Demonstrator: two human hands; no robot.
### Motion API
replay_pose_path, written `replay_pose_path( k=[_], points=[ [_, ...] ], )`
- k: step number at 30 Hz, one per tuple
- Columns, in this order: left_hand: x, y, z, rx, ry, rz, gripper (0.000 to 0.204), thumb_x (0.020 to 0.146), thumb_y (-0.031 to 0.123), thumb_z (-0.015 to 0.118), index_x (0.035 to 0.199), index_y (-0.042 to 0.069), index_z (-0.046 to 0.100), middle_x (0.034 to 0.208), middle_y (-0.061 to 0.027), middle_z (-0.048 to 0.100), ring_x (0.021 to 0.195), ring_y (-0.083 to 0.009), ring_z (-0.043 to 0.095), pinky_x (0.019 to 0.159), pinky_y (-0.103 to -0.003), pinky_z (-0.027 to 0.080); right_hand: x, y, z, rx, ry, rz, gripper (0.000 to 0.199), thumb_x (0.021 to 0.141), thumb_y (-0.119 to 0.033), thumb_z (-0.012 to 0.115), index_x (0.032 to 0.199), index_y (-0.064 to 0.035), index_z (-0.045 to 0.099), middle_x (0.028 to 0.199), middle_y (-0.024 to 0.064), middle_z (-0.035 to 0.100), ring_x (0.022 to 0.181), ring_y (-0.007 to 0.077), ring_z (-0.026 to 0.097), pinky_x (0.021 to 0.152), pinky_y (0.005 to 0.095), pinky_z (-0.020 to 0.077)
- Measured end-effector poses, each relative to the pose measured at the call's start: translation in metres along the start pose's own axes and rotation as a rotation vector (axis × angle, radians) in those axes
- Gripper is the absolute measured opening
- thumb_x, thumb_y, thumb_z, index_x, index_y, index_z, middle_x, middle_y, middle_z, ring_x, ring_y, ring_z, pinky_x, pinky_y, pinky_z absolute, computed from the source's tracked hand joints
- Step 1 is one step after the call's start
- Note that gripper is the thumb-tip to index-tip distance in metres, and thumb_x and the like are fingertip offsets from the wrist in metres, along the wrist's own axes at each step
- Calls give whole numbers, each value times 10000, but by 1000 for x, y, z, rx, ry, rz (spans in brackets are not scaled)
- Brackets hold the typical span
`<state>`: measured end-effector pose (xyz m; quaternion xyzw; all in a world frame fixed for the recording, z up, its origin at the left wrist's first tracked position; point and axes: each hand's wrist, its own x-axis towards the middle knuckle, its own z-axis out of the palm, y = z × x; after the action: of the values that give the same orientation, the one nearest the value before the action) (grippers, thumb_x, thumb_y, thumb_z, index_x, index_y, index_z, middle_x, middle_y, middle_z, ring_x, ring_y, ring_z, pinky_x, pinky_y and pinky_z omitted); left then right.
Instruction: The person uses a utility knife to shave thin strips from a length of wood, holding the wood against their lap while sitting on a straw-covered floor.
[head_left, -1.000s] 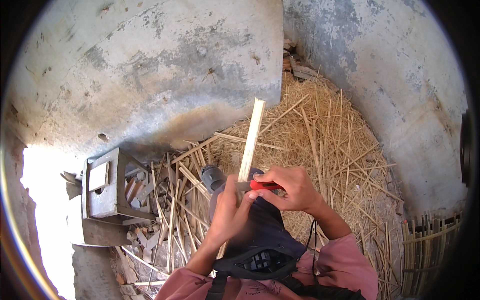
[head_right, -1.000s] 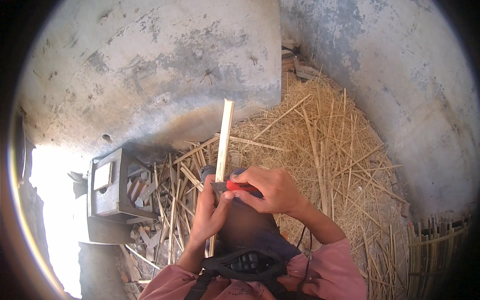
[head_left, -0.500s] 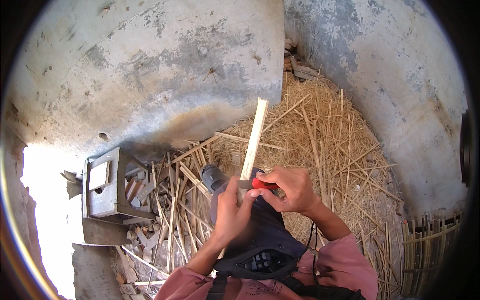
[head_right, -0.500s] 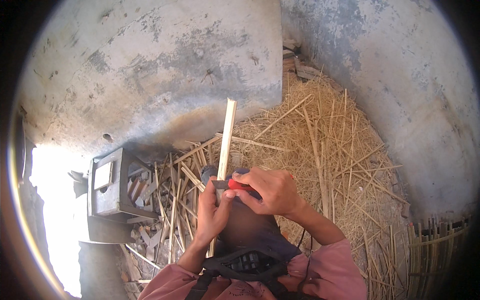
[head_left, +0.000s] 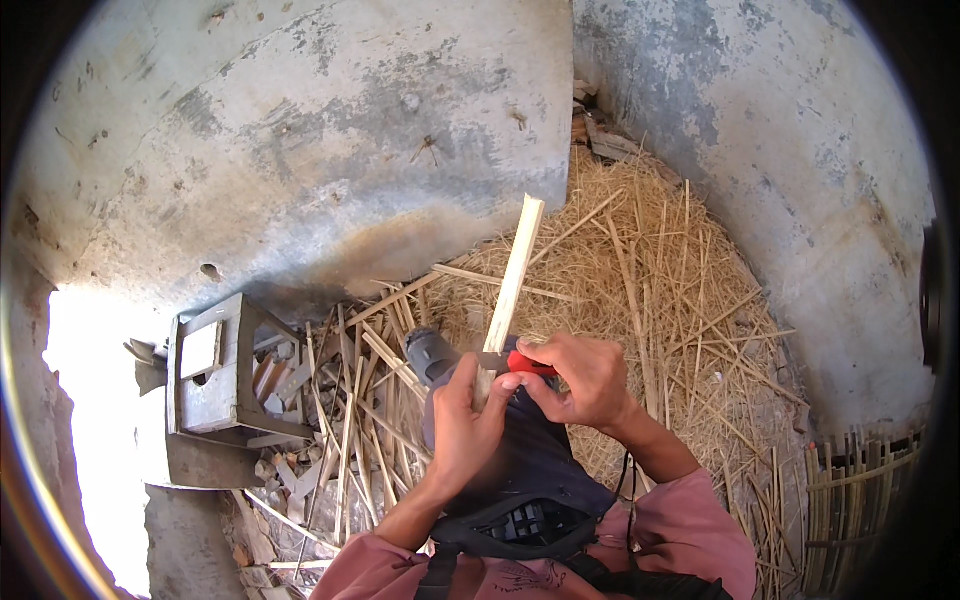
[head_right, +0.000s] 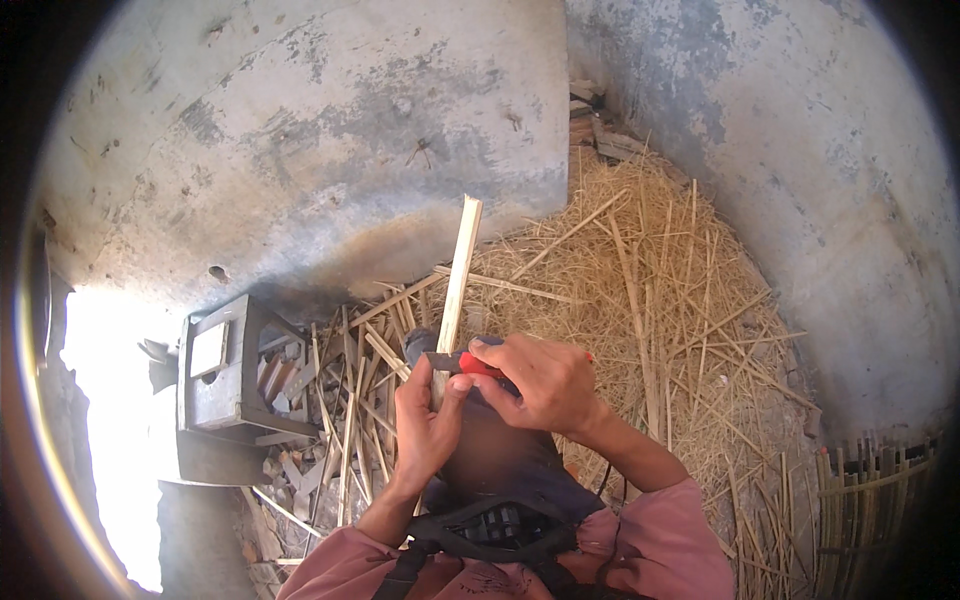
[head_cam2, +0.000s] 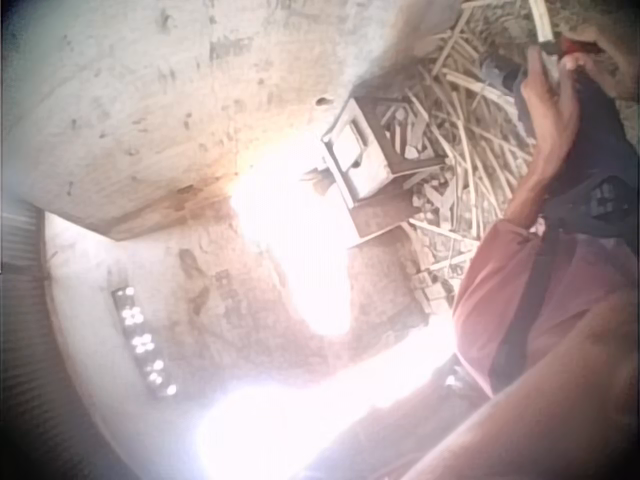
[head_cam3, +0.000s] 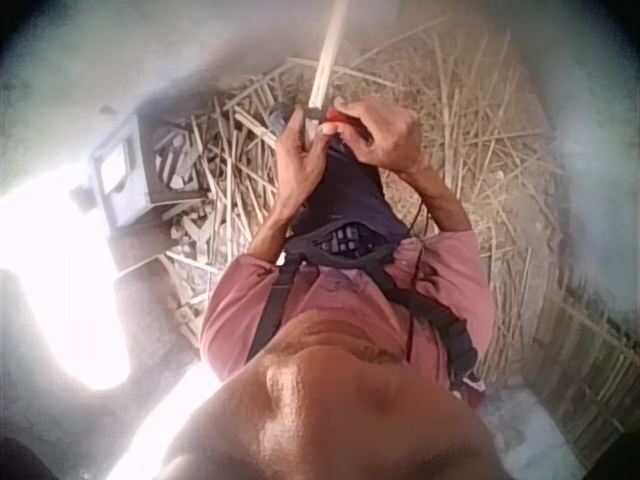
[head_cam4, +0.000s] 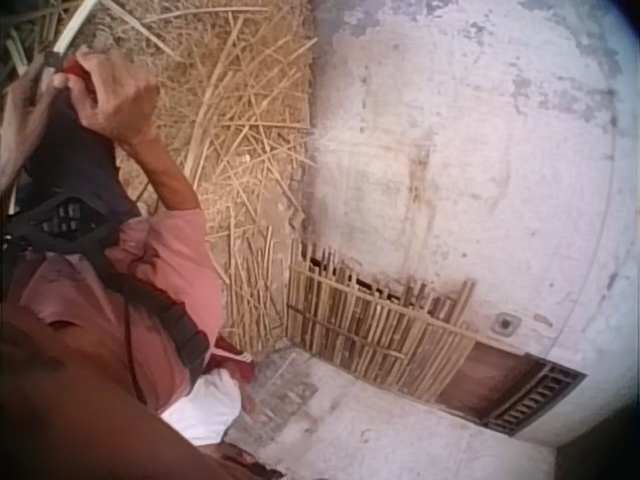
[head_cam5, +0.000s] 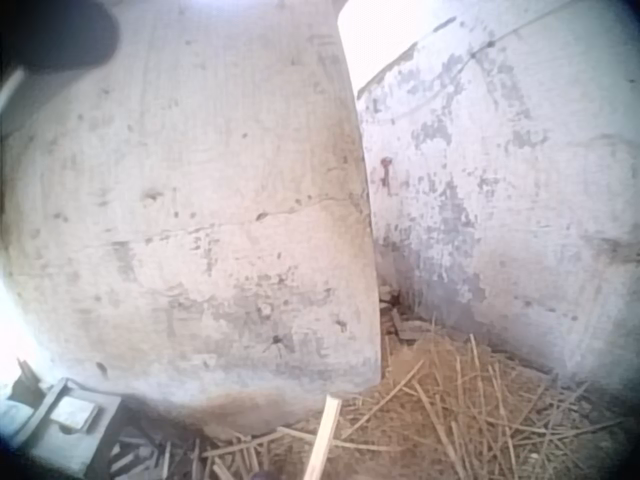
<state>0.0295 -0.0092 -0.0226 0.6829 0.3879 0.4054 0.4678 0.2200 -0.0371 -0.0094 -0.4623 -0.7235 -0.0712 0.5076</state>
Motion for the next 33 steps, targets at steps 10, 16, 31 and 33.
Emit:
replay_pose_path(
  k=[10, 16, 31, 33],
  points=[
    [-7, 8, -2, 23, -122, -28, 291, 1083, 315, 636, 1068, 25, 625, 704, 67, 478, 638, -28, 428, 559, -232, 335, 28, 74, -41, 207, 368, 433, 169, 1005, -160, 689, 1114, -33, 668, 809, -21, 627, 652, 39, 467, 570, 230, 343],
    [2, 1, -9, -148, -214, -68, 337, 1079, 352, 631, 1099, 15, 616, 743, -17, 567, 665, -113, 532, 616, -292, 439, 7, 38, -31, 272, -9, 336, 182, 979, -179, 702, 1087, -33, 687, 807, 22, 651, 612, 85, 538, 549, 270, 413],
    [9, 1, -5, -82, -213, 179, 309, 1003, 248, 763, 1179, 12, 667, 812, -35, 635, 754, -81, 522, 680, -281, 470, 0, 13, -3, 82, -168, -102, 312, 884, -333, 804, 1036, -70, 737, 747, 43, 625, 563, 223, 631, 494, 349, 485],
    [6, -2, -6, -83, -209, 113, 296, 1010, 242, 753, 1180, 12, 675, 822, -40, 655, 759, -85, 538, 691, -288, 483, -1, 11, -4, 45, -170, -105, 322, 877, -328, 808, 1071, -83, 732, 769, 36, 629, 569, 217, 639, 497, 345, 491]
  ],
)
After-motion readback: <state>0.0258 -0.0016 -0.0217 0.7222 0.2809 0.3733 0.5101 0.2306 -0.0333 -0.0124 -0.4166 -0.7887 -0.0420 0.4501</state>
